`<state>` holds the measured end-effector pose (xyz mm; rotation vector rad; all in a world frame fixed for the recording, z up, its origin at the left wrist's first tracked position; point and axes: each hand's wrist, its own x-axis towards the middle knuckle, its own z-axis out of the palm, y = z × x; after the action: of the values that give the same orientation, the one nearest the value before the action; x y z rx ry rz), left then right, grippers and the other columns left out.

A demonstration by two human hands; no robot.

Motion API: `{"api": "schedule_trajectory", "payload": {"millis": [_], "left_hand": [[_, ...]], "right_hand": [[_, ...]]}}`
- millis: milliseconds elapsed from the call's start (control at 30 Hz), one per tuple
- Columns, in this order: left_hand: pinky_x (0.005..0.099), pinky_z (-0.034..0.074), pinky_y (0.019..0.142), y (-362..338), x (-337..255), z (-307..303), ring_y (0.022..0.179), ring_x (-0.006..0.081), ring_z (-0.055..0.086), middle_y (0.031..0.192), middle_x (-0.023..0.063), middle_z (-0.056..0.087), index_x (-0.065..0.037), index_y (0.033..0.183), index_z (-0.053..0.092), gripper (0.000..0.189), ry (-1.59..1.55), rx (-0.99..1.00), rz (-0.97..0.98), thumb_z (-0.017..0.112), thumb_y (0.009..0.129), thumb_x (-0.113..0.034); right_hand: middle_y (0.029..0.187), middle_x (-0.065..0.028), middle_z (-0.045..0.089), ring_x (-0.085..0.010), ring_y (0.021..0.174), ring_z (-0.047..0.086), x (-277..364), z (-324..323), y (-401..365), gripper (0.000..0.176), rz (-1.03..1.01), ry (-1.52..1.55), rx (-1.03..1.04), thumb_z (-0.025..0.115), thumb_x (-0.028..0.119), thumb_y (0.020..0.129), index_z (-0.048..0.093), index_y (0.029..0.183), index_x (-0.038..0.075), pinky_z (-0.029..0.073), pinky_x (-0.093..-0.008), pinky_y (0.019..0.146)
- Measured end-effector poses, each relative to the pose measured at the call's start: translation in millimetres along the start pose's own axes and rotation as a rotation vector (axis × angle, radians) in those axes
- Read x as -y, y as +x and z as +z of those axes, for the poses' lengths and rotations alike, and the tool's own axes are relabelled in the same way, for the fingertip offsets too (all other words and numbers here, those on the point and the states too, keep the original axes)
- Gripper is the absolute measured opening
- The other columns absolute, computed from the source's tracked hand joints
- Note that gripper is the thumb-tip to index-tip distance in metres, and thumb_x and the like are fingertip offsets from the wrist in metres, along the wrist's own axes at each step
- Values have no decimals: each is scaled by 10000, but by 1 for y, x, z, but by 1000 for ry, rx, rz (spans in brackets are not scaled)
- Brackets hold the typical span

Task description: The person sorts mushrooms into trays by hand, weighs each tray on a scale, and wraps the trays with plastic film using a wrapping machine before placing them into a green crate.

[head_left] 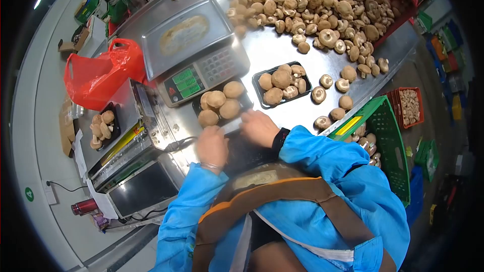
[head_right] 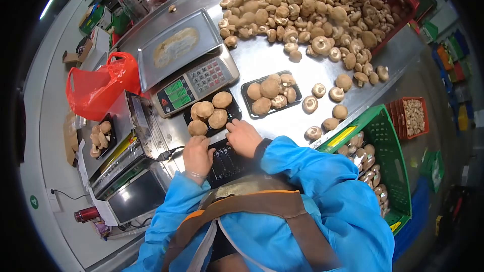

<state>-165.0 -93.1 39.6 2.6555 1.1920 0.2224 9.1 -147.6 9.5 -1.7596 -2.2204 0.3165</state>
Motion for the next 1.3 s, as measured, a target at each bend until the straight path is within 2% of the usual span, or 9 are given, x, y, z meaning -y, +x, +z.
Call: {"api": "schedule_trajectory", "payload": {"millis": [133,300,500,800,967,1033,1100,1233,1300], "left_hand": [[380,460,642,-3,4,12,733,274,561,724,104,570,-41,674,623,127,30,14,9,707,632,-127],[370,461,619,-8,-2,12,690,268,563,679,101,561,-37,658,611,142,86,-24,49,720,619,-119],[383,448,550,-20,0,23,631,268,562,617,99,547,-86,605,577,38,136,-177,53,541,618,-88],[401,457,642,-20,1,16,738,261,594,707,104,604,-73,670,599,43,97,-48,78,566,667,-101],[410,439,807,-2,-9,-26,965,375,517,1056,185,551,14,1115,511,666,-315,-389,-45,787,536,-164],[330,419,903,12,-30,-38,1091,261,506,1185,184,512,65,1286,330,813,-817,-321,-440,776,650,-175],[271,452,841,44,-14,-12,1013,205,542,1183,150,509,35,1344,215,767,-1344,-28,-360,688,746,-57],[312,460,827,89,-55,-43,982,198,552,1161,86,526,-14,1372,158,739,-1860,-23,-597,627,803,-44],[408,477,791,113,-80,-29,931,244,581,1052,112,570,37,1193,418,450,-1972,200,-623,624,813,-89]], "right_hand": [[806,-63,551,-224,810,524,5,9,-3,191,25,10,-210,629,218,722,600,821,56,417,-341,692],[717,-64,593,-244,726,587,4,8,-10,178,31,11,-90,591,228,770,584,813,56,437,-358,664],[759,-105,593,-264,736,591,4,15,-16,111,45,49,-102,501,131,753,561,828,75,464,-382,646],[833,-73,629,-235,769,616,-6,2,-17,216,-263,102,-342,565,91,675,613,885,76,492,-340,661],[777,-119,611,-306,734,597,-12,-9,-11,64,136,461,-354,566,119,811,583,863,87,469,-374,631],[746,-142,603,-327,723,588,-29,-29,-6,89,243,373,-509,573,149,817,572,847,65,447,-405,618],[736,-162,595,-343,716,583,-51,-46,-7,94,378,381,-528,594,136,789,582,826,50,440,-406,620],[737,-185,608,-353,681,597,-110,-68,-8,95,590,581,-841,588,126,795,596,843,43,459,-405,616],[749,-192,620,-352,713,608,-121,-75,-7,116,622,465,-735,591,127,791,602,855,30,472,-392,650]]}}
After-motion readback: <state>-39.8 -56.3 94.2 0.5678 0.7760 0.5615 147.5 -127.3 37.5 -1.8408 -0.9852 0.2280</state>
